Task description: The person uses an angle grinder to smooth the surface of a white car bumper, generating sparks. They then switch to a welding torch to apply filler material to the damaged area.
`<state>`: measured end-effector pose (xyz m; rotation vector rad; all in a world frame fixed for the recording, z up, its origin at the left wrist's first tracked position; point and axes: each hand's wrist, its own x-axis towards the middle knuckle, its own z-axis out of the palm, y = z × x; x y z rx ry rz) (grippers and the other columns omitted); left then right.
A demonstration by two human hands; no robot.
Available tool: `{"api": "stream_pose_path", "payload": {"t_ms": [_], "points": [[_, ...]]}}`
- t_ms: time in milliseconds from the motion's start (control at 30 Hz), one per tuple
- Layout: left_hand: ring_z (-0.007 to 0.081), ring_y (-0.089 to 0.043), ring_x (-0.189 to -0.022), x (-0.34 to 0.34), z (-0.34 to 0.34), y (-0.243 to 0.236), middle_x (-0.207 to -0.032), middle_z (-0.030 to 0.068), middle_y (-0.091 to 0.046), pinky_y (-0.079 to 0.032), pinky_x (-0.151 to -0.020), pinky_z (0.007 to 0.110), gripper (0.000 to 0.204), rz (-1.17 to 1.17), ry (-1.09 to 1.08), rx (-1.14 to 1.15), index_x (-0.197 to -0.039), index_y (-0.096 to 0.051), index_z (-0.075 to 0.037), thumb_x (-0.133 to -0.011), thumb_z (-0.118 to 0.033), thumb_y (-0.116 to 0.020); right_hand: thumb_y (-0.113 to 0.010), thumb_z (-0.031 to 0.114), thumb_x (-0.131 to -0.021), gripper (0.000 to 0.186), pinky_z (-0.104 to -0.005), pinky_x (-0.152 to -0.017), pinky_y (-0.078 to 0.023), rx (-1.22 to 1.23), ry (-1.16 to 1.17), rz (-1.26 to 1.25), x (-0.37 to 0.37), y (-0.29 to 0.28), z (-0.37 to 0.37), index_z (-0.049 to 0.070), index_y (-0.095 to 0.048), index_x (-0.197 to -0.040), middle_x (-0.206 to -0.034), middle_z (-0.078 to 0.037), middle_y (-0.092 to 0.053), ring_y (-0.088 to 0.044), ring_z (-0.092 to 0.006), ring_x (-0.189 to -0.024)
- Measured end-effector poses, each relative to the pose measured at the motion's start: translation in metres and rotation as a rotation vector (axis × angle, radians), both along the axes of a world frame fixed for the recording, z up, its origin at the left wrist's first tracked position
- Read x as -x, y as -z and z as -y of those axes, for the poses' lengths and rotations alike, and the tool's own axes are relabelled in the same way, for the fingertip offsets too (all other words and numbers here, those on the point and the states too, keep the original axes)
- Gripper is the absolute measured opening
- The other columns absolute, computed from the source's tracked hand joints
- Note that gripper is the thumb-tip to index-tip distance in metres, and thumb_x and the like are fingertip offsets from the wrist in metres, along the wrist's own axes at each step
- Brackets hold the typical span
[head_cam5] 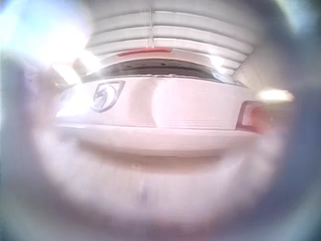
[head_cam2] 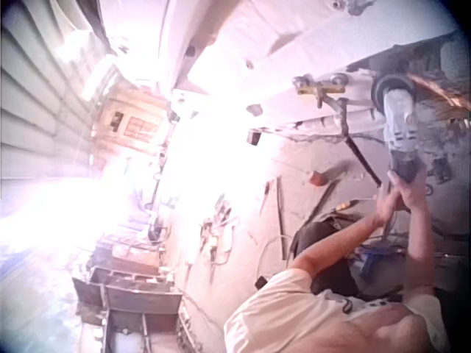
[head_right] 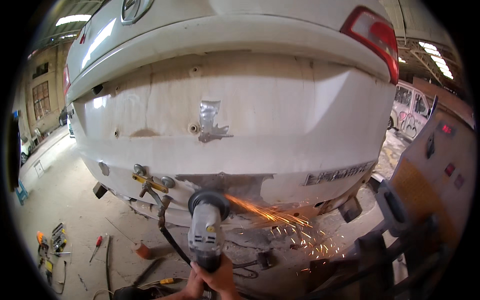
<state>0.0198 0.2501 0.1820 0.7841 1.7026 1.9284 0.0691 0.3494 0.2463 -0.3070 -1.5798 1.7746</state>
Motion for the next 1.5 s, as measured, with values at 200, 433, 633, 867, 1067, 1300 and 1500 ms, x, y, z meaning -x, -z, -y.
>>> {"api": "stream_pose_path", "payload": {"t_ms": [200,433,633,867,1067,1300,1500], "points": [[0.0147,-0.055,-0.069,-0.015,-0.017,-0.037,-0.085,0.007,-0.059,-0.045,-0.057,0.029,0.035,0.12,0.007,-0.036,-0.099,-0.054,0.002,-0.085,-0.03,-0.051,-0.078,0.019,-0.064,0.038,-0.0292,-0.068,-0.05,-0.039,0.006,0.117,-0.013,-0.013,-0.011,-0.004,-0.061,-0.089,-0.08,-0.01,-0.065,-0.063,-0.017,-0.071],[0.0172,-0.056,-0.067,-0.028,-0.011,0.011,-0.087,0.0089,-0.058,-0.045,-0.05,0.029,0.033,0.375,0.165,-0.152,-0.102,-0.05,0.002,-0.085,-0.025,-0.054,-0.079,0.023,-0.064,0.034,-0.0288,-0.065,-0.049,-0.132,0.09,0.208,-0.015,-0.026,0.01,-0.001,-0.063,-0.082,-0.076,-0.006,-0.064,-0.061,-0.0142,-0.068],[0.0177,-0.059,-0.081,0.001,-0.017,-0.02,-0.092,0.009,-0.063,-0.047,-0.071,0.031,0.045,0.083,0.174,-0.093,-0.1,-0.057,0.004,-0.086,-0.037,-0.049,-0.078,0.024,-0.066,0.043,-0.0302,-0.068,-0.049,-0.133,0.072,0.253,-0.009,-0.031,0.003,-0.006,-0.06,-0.091,-0.082,-0.011,-0.065,-0.062,-0.0143,-0.074],[0.0182,-0.059,-0.09,-0.016,-0.017,0.006,-0.099,0.0102,-0.062,-0.047,-0.08,0.032,0.049,0.155,0.14,-0.25,-0.105,-0.057,0.004,-0.086,-0.039,-0.048,-0.078,0.024,-0.066,0.049,-0.0321,-0.072,-0.048,-0.276,0.172,0.31,-0.016,-0.029,0.018,-0.007,-0.056,-0.098,-0.088,-0.015,-0.064,-0.062,-0.0192,-0.08],[0.0201,-0.056,-0.098,-0.004,-0.021,-0.004,-0.108,0.0107,-0.059,-0.043,-0.088,0.033,0.049,0.069,0.136,-0.22,-0.111,-0.054,0.004,-0.086,-0.037,-0.046,-0.079,0.026,-0.064,0.04,-0.0291,-0.06,-0.049,-0.295,0.205,0.206,0.006,-0.043,0.011,-0.006,-0.062,-0.08,-0.073,-0.01,-0.064,-0.061,-0.0141,-0.066],[0.0147,-0.056,-0.082,-0.003,-0.024,-0.007,-0.088,0.0073,-0.062,-0.046,-0.072,0.031,0.045,0.111,0.125,-0.295,-0.092,-0.058,0.004,-0.084,-0.04,-0.053,-0.078,0.024,-0.064,0.037,-0.0303,-0.063,-0.049,-0.315,0.266,0.235,-0.003,-0.025,0.015,-0.004,-0.062,-0.082,-0.073,-0.009,-0.064,-0.061,-0.0154,-0.065],[0.0246,-0.048,-0.114,-0.011,-0.019,-0.012,-0.125,0.0139,-0.048,-0.036,-0.098,0.034,0.051,0.104,0.134,-0.341,-0.127,-0.039,0.002,-0.087,-0.029,-0.043,-0.077,0.027,-0.065,0.05,-0.0341,-0.071,-0.05,-0.411,0.175,0.351,-0.003,-0.04,0.018,-0.006,-0.059,-0.098,-0.087,-0.018,-0.066,-0.066,-0.0243,-0.081]]}}
